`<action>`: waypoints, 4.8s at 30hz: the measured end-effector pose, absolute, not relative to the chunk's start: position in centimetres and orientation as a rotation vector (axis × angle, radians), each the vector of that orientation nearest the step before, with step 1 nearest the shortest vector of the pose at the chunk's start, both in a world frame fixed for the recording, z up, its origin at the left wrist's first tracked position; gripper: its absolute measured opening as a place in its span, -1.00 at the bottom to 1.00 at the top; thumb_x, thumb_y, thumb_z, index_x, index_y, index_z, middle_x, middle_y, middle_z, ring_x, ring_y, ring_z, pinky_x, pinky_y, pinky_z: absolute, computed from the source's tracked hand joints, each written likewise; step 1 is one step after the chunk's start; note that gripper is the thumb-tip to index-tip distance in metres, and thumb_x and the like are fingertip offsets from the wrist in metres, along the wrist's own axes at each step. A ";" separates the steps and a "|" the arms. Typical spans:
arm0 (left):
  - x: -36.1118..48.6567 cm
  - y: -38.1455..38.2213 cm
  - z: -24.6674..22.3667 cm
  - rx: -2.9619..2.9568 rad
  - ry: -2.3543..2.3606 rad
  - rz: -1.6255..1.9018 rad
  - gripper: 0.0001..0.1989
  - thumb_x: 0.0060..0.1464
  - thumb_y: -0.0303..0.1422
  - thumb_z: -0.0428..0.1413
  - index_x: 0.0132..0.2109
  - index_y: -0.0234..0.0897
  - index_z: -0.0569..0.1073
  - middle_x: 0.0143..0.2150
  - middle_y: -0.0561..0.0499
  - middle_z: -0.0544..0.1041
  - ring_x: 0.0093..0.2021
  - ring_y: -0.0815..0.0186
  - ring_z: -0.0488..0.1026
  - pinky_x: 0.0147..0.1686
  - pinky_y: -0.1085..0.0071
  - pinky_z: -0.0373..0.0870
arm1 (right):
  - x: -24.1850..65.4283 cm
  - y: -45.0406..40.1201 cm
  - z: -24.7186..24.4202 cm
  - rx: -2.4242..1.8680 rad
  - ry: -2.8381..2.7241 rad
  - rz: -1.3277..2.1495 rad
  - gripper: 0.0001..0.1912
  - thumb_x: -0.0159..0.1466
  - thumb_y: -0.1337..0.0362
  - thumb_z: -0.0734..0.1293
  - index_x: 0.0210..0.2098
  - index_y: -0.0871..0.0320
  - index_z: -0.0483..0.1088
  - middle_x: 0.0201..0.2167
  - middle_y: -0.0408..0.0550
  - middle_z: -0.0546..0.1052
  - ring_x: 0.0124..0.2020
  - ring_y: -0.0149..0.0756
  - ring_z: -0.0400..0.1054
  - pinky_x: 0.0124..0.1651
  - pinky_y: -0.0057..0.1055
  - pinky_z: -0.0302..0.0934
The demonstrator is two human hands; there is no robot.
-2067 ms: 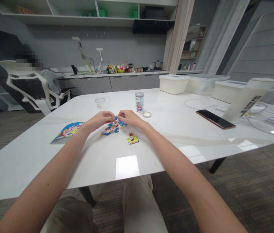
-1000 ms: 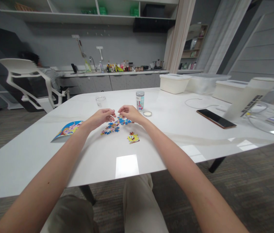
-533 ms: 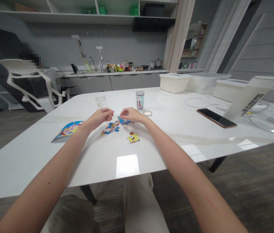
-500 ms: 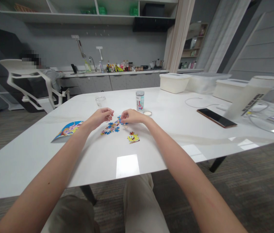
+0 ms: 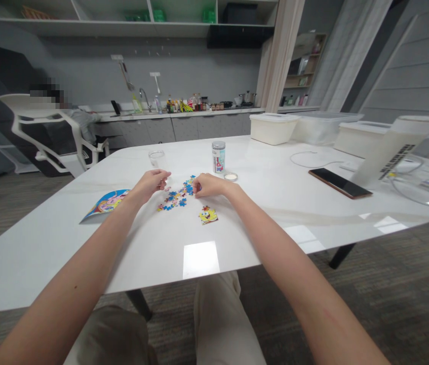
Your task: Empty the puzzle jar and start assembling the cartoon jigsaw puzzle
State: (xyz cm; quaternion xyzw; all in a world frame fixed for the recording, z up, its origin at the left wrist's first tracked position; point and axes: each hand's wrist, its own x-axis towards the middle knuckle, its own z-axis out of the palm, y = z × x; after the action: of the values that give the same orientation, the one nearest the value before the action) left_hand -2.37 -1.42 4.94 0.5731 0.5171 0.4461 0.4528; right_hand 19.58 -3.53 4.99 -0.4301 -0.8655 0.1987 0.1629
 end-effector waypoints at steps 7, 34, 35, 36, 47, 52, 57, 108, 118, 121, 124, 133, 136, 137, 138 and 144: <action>-2.4 -1.3 4.7 1.425 1.259 1.110 -0.82 -0.12 -0.38 0.20 -0.47 -0.30 0.32 -0.62 0.19 0.24 -0.67 0.53 0.16 -0.60 0.54 0.20 | 19.6 -3.5 4.8 -1.131 -2.502 0.555 -0.88 0.02 0.42 0.42 -0.41 0.17 0.57 -0.43 -0.14 0.59 -0.39 -0.39 0.42 -0.28 -0.53 0.22; -4.7 -1.6 5.4 2.662 1.889 -0.020 -0.64 0.08 -0.40 0.01 -0.03 -0.10 0.58 -0.07 -0.15 0.58 -0.05 0.10 0.50 -0.13 0.39 0.38 | 21.4 -1.8 2.7 -1.809 -2.257 0.149 -0.64 0.22 0.48 0.24 0.00 0.31 0.43 0.02 0.31 0.48 0.06 -0.02 0.37 0.06 -0.29 0.21; -4.6 -1.7 5.4 2.662 1.881 -0.012 -0.65 0.08 -0.40 0.02 -0.05 -0.10 0.59 -0.08 -0.14 0.59 -0.06 0.11 0.50 -0.13 0.40 0.38 | 21.5 -1.6 2.6 -1.807 -2.260 0.150 -0.64 0.22 0.49 0.23 0.00 0.32 0.43 0.03 0.31 0.48 0.07 -0.03 0.37 0.06 -0.31 0.21; -4.6 -1.7 5.4 2.662 1.874 0.001 -0.66 0.07 -0.40 0.03 -0.06 -0.10 0.60 -0.08 -0.14 0.59 -0.06 0.11 0.50 -0.13 0.41 0.37 | 21.5 -1.6 2.5 -1.805 -2.262 0.148 -0.63 0.22 0.49 0.22 0.01 0.32 0.42 0.04 0.31 0.47 0.08 -0.05 0.36 0.06 -0.32 0.20; -4.4 -1.8 5.3 2.669 1.832 0.065 -0.70 0.06 -0.39 0.05 -0.11 -0.16 0.61 -0.11 -0.19 0.58 -0.07 0.03 0.50 -0.12 0.31 0.39 | 21.7 -1.0 2.2 -1.798 -2.253 0.173 -0.55 0.25 0.47 0.13 0.11 0.30 0.34 0.12 0.21 0.43 0.12 -0.14 0.33 0.09 -0.39 0.18; -4.5 -1.5 5.1 2.710 1.815 0.040 -0.72 0.09 -0.36 0.05 -0.12 -0.14 0.61 -0.14 -0.17 0.59 -0.08 0.06 0.50 -0.12 0.35 0.38 | 22.2 -1.4 3.1 -1.884 -1.960 0.193 -0.54 0.23 0.47 0.11 0.08 0.21 0.37 0.09 0.10 0.47 0.09 -0.11 0.34 0.08 -0.32 0.20; -4.4 -1.6 5.1 2.737 1.790 0.010 -0.73 0.10 -0.34 0.03 -0.14 -0.14 0.60 -0.14 -0.13 0.59 -0.08 0.12 0.50 -0.12 0.40 0.37 | 22.5 -1.6 3.5 -1.909 -1.848 0.205 -0.58 0.25 0.45 0.09 -0.01 0.19 0.43 0.04 0.09 0.51 0.08 -0.11 0.35 0.09 -0.31 0.20; -3.6 -2.0 5.4 2.818 1.736 -0.139 -0.69 0.16 -0.27 -0.04 -0.10 -0.17 0.57 -0.17 -0.10 0.61 -0.11 0.15 0.52 -0.16 0.39 0.39 | 20.5 -1.8 4.1 -1.617 -1.325 0.919 -0.83 0.12 0.55 0.24 -0.53 0.24 0.37 -0.75 -0.18 0.41 -0.69 -0.48 0.34 -0.45 -0.59 0.34; -3.6 -2.1 5.6 2.793 1.731 -0.107 -0.68 0.17 -0.24 -0.04 -0.11 -0.16 0.58 -0.17 -0.11 0.61 -0.09 0.14 0.52 -0.12 0.38 0.38 | 20.5 -1.8 4.1 -1.599 -1.331 0.952 -0.74 0.13 0.60 0.16 -0.58 0.22 0.32 -0.75 -0.20 0.39 -0.70 -0.46 0.34 -0.42 -0.51 0.37; -3.5 -2.1 5.5 2.795 1.729 -0.122 -0.67 0.17 -0.24 -0.04 -0.10 -0.16 0.58 -0.17 -0.10 0.61 -0.09 0.15 0.52 -0.11 0.39 0.37 | 20.6 -1.7 4.1 -1.598 -1.353 0.954 -0.76 0.11 0.59 0.16 -0.55 0.23 0.35 -0.74 -0.18 0.41 -0.70 -0.46 0.34 -0.43 -0.54 0.36; -3.5 -2.0 5.5 2.798 1.719 -0.132 -0.66 0.18 -0.24 -0.04 -0.08 -0.18 0.58 -0.15 -0.11 0.61 -0.09 0.12 0.52 -0.12 0.37 0.37 | 20.5 -1.8 4.3 -1.614 -1.349 0.968 -0.76 0.11 0.60 0.16 -0.54 0.24 0.35 -0.75 -0.18 0.41 -0.71 -0.47 0.34 -0.46 -0.57 0.35; -3.4 -2.4 6.1 2.679 1.624 -0.067 -0.36 0.08 0.16 -0.10 -0.13 -0.26 0.59 -0.23 -0.17 0.62 -0.17 0.09 0.53 -0.20 0.34 0.35 | 20.5 -2.0 4.5 -1.633 -1.375 0.951 -0.73 0.12 0.61 0.15 -0.59 0.21 0.32 -0.73 -0.19 0.42 -0.69 -0.46 0.35 -0.43 -0.55 0.35; -3.1 -2.8 6.3 2.667 1.605 -0.066 -0.23 -0.05 0.30 -0.10 -0.13 -0.27 0.60 -0.24 -0.18 0.62 -0.18 0.09 0.53 -0.23 0.35 0.34 | 20.5 -2.0 4.5 -1.625 -1.384 0.951 -0.72 0.14 0.60 0.14 -0.58 0.21 0.32 -0.73 -0.19 0.42 -0.68 -0.45 0.36 -0.43 -0.55 0.36; -3.0 -2.9 6.3 2.672 1.608 -0.075 -0.20 -0.08 0.32 -0.09 -0.13 -0.27 0.60 -0.23 -0.19 0.62 -0.18 0.09 0.53 -0.24 0.35 0.34 | 20.5 -2.0 4.5 -1.626 -1.387 0.950 -0.72 0.14 0.60 0.14 -0.58 0.22 0.32 -0.72 -0.18 0.42 -0.68 -0.45 0.36 -0.44 -0.55 0.35; -2.9 -2.9 6.3 2.677 1.614 -0.089 -0.19 -0.11 0.34 -0.08 -0.13 -0.28 0.60 -0.23 -0.20 0.62 -0.18 0.08 0.53 -0.25 0.35 0.34 | 20.5 -2.0 4.4 -1.631 -1.391 0.947 -0.72 0.14 0.60 0.14 -0.57 0.22 0.33 -0.72 -0.17 0.43 -0.68 -0.45 0.36 -0.44 -0.55 0.35; -2.3 -3.0 6.0 2.695 1.684 -0.124 -0.20 -0.14 0.34 -0.05 -0.13 -0.26 0.59 -0.18 -0.21 0.61 -0.15 0.08 0.52 -0.24 0.37 0.35 | 20.7 -1.6 4.0 -1.685 -1.453 0.872 -0.79 0.15 0.54 0.20 -0.47 0.24 0.44 -0.65 -0.11 0.52 -0.59 -0.42 0.45 -0.38 -0.60 0.35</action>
State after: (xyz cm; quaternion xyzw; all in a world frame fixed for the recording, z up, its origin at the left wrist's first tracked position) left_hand -2.26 -2.96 6.04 0.8473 0.5293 -0.0390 -0.0194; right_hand 20.68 -1.63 4.04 -0.6560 -0.5655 0.3392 0.3672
